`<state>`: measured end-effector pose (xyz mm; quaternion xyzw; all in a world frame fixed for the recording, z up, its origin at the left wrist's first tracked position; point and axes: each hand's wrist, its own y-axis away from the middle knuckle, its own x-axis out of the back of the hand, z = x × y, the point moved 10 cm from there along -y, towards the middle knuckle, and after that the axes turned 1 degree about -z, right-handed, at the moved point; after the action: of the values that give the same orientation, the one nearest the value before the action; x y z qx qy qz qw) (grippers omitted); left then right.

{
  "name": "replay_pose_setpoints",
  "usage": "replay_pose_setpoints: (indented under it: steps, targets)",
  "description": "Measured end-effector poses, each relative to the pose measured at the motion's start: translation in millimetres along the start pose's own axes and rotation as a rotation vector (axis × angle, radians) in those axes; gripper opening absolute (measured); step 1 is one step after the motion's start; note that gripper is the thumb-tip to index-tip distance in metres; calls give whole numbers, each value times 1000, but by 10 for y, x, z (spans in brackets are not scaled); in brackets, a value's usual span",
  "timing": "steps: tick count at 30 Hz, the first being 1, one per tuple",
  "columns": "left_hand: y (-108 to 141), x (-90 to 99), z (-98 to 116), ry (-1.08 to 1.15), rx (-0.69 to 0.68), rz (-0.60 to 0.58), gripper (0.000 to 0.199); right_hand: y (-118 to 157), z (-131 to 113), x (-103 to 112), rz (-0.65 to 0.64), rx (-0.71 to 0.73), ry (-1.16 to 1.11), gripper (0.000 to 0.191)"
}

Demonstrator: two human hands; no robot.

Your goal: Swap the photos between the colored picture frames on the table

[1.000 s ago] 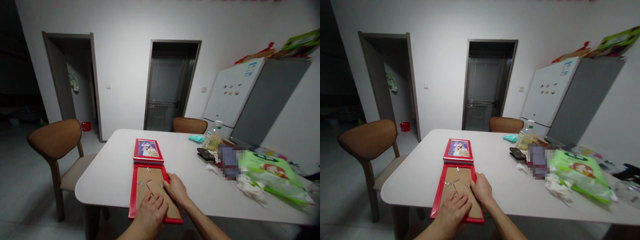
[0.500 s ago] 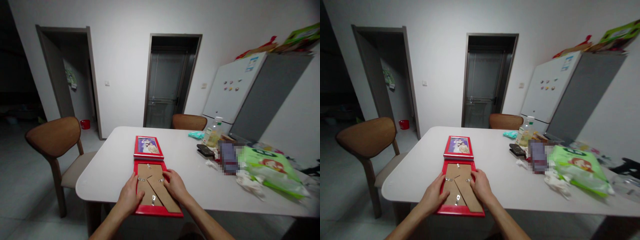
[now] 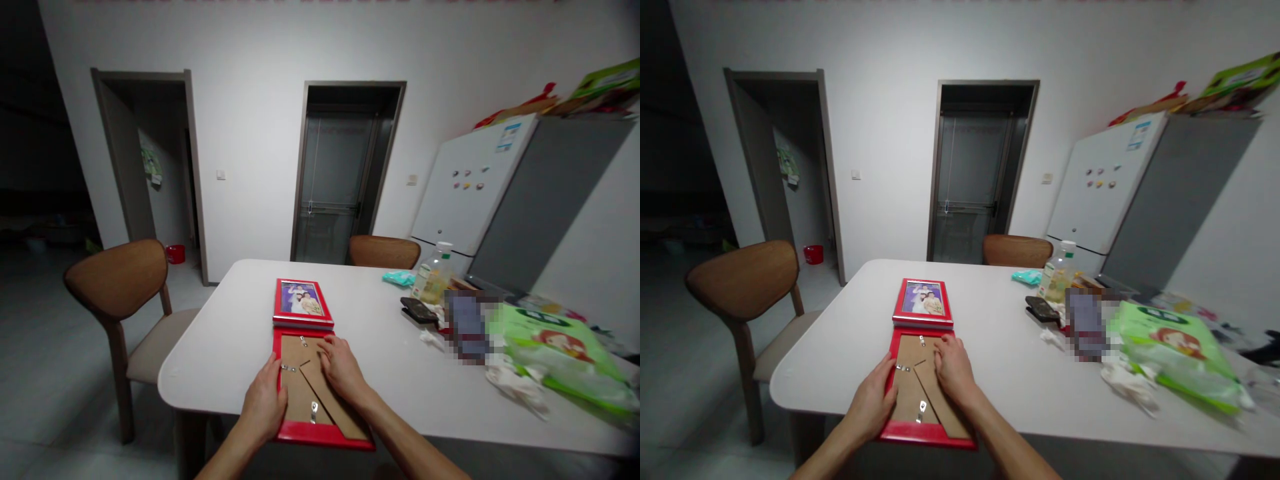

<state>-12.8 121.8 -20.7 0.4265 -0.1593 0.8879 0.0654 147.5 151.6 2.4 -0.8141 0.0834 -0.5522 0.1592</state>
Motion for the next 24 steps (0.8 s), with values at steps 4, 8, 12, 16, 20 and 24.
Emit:
replay_pose_setpoints:
  steps: [4, 8, 12, 16, 20, 24]
  targets:
    - [-9, -12, 22, 2, -21, -2, 46, -208, -130, -215, -96, -44, 29, 27]
    - [-24, -14, 27, 9, -17, -2, 46, -299, -119, -306, -89, -98, 54, 28]
    - [-22, -5, 15, 16, -8, 13, 46, -291, -115, -319, -104, -99, 77, 29]
    - [-17, -13, -26, 23, 0, 31, 47, -183, -220, -235, -67, -44, 34, 30]
    - [-15, -17, -25, 30, -15, 41, 46, 5, -509, -224, -89, 121, -94, 24]
    - [-14, 0, -5, 46, -20, 45, 45, 45, -650, -293, -125, 124, -74, 19]
